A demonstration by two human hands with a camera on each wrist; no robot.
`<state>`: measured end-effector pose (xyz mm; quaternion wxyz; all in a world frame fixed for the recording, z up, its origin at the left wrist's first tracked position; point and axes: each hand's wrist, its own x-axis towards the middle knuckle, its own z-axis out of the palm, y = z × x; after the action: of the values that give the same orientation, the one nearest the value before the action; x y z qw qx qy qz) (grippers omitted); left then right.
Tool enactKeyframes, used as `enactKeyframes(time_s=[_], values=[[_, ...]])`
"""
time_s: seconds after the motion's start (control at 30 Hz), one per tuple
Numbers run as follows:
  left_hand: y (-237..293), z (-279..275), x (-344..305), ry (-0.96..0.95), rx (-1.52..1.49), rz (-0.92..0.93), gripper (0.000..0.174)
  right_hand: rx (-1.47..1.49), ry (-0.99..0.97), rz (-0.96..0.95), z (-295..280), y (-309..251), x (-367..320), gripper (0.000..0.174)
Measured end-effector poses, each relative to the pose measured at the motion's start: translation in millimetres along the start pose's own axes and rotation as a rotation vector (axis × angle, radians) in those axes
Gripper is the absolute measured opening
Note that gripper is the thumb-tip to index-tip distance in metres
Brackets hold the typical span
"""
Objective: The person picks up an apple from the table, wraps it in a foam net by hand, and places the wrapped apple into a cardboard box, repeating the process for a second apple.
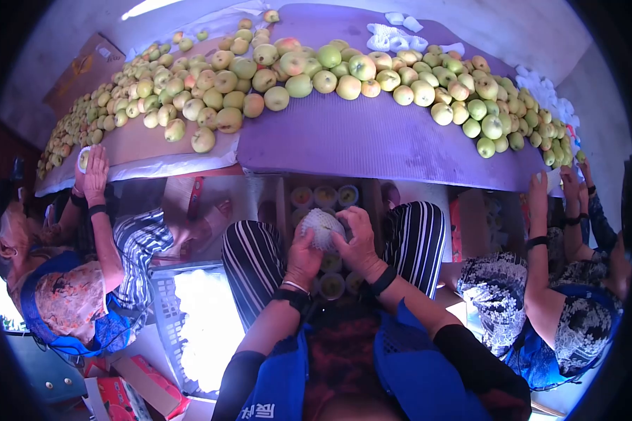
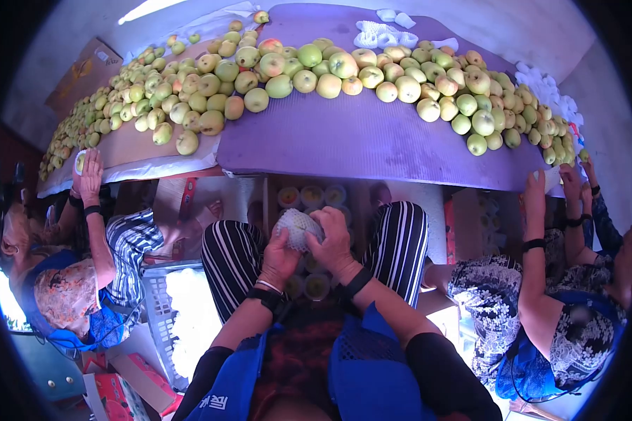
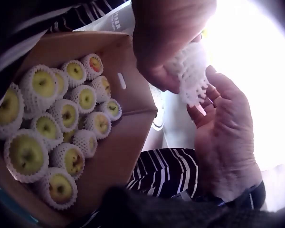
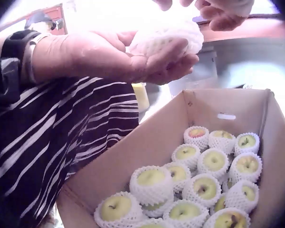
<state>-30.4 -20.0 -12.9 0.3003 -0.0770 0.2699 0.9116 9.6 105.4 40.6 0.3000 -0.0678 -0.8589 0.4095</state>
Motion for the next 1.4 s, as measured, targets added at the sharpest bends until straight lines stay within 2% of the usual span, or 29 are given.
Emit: enactKeyframes(time_s=[0.1,0.17,0.2,0.27,0.4,0.47,0.5,0.53,0.6,0.87,0.93,1.0,1.03,1.1,1.23,1.3,1.33,1.37,1.4], values=[[1.4,4.9,-3.5,0.002,0.146,0.014,0.043,-0.031,-0.006,-0.081,1.0,9.6,1.1,0.03],[0.3,0.5,-2.6,-0.012,0.206,0.009,0.044,0.138,-0.141,0.056,6.4,27.0,-2.3,0.031],[-0.9,-2.9,-0.6,0.028,0.253,-0.033,0.044,0.137,-0.139,0.058,5.8,25.5,-0.5,0.031],[-4.3,-10.6,0.9,0.066,0.298,-0.08,0.044,0.015,-0.16,-0.053,2.8,20.8,1.1,0.026],[0.2,-4.5,-3.8,0.035,0.428,-0.19,0.043,0.035,-0.22,0.036,11.7,47.2,-5.7,0.018],[5.3,1.1,-6.7,-0.007,0.489,-0.224,0.043,0.613,-0.259,0.689,15.3,67.3,-5.2,0.011],[9.5,9.0,-10.2,-0.064,0.428,-0.236,0.043,0.842,-0.291,0.874,10.6,64.1,-2.2,0.013],[11.8,13.6,-11.4,-0.123,0.366,-0.245,0.042,0.84,-0.29,0.875,10.9,64.6,-3.8,0.013],[12.0,11.4,-9.5,-0.122,0.292,-0.237,0.042,0.84,-0.361,0.984,14.0,67.5,-6.4,0.017],[7.6,6.5,-6.5,-0.06,0.164,-0.113,0.046,0.698,-0.457,0.912,3.4,64.3,-2.9,0.015],[4.7,2.7,-5.1,-0.07,0.16,-0.102,0.04,0.649,-0.468,0.88,3.1,66.7,-5.0,0.015],[5.0,-0.2,-2.4,-0.087,0.092,-0.115,0.038,1.143,-0.334,1.061,0.9,64.2,-7.0,0.02],[5.3,-0.5,-1.4,-0.105,0.023,-0.13,0.038,1.143,-0.336,1.061,0.6,60.2,-7.0,0.02],[6.4,-2.8,1.2,-0.081,-0.044,-0.144,0.039,1.513,-0.327,1.075,0.0,51.2,-6.8,0.026],[6.6,-5.6,1.9,-0.012,-0.133,-0.153,0.039,1.434,-0.412,1.025,1.9,59.5,-12.0,0.028],[7.3,-4.8,2.8,0.014,-0.105,-0.154,0.039,0.833,-0.455,1.085,-4.3,55.7,-6.8,0.033],[7.6,-3.9,2.5,0.038,-0.077,-0.157,0.039,0.834,-0.456,1.087,-7.2,51.2,-3.0,0.033],[8.0,-3.8,0.9,0.039,-0.078,-0.159,0.039,0.904,-0.437,0.964,-10.8,46.4,1.1,0.037],[9.4,-2.4,-1.1,0.049,0.076,-0.185,0.039,0.969,-0.417,0.84,-12.9,43.6,2.7,0.042]])
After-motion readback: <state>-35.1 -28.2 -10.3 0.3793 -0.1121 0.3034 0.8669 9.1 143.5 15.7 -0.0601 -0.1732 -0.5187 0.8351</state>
